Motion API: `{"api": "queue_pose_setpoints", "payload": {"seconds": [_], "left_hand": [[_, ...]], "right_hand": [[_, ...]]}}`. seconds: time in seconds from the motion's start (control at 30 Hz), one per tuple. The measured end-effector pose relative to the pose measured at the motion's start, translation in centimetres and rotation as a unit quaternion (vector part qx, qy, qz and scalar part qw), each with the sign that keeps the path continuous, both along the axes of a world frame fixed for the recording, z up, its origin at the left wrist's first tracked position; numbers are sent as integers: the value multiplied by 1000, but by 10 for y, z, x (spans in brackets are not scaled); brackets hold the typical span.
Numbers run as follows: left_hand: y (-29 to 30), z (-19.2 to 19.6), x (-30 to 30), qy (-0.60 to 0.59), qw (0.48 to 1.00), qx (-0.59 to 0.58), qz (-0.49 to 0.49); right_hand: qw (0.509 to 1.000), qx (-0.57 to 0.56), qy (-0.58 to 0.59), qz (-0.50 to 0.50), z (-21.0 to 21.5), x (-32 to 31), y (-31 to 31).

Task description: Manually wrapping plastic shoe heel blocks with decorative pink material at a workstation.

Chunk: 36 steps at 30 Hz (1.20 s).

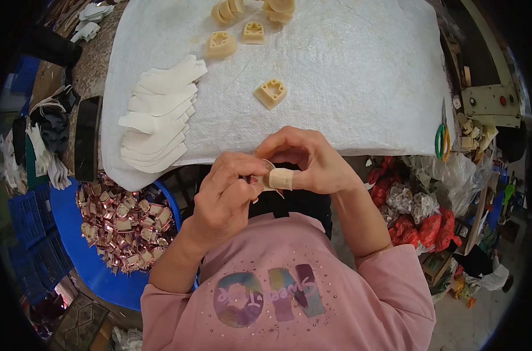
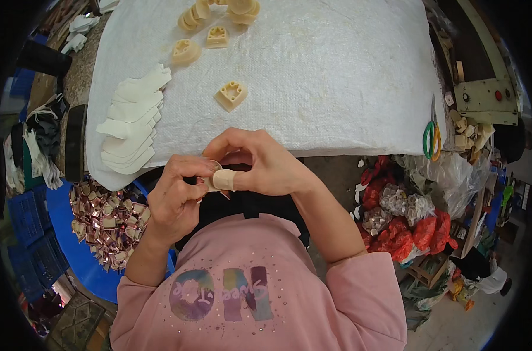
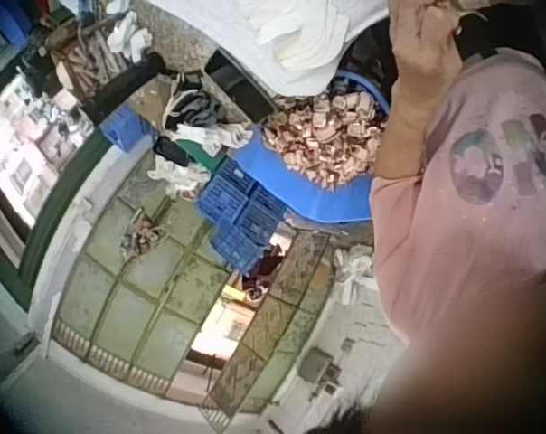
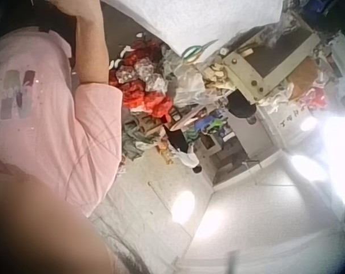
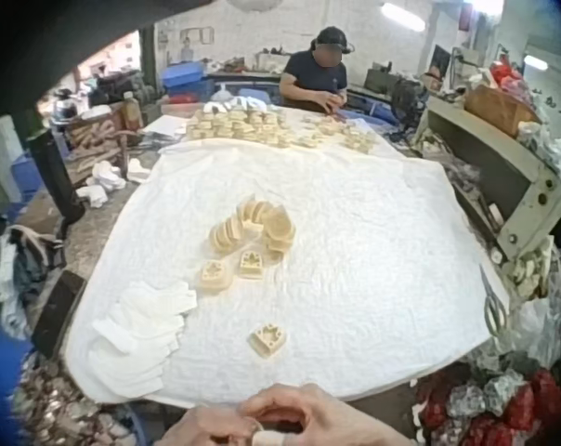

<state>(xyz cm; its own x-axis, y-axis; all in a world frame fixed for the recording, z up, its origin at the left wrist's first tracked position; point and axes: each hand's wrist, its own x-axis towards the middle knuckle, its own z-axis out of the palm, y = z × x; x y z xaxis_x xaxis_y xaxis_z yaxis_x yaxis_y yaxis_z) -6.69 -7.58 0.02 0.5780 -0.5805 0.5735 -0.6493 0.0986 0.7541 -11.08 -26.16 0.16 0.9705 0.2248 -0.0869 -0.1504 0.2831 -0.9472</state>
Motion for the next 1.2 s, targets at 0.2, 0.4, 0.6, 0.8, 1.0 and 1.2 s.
{"api": "queue_pose_setpoints", "payload": {"seconds": [0.2, 0.4, 0.6, 0.8, 1.0, 1.2], "left_hand": [[2, -3, -1, 28, 998, 43, 36], [-2, -2, -9, 271, 955, -82, 90], [-9, -2, -9, 378, 915, -122, 74], [-8, 1, -8, 394, 910, -110, 71], [-7, -4, -15, 308, 946, -41, 95], [-3, -1, -3, 162, 979, -9, 124]], "right_hand": [[997, -58, 54, -22, -2, 2, 8], [985, -29, -49, -165, -11, -2, 17], [963, -161, -157, -145, -9, -1, 24], [985, -38, -65, -154, -2, 1, 27], [901, -300, -241, -203, -1, 2, 29], [949, -161, -196, -189, -9, -6, 25]]}}
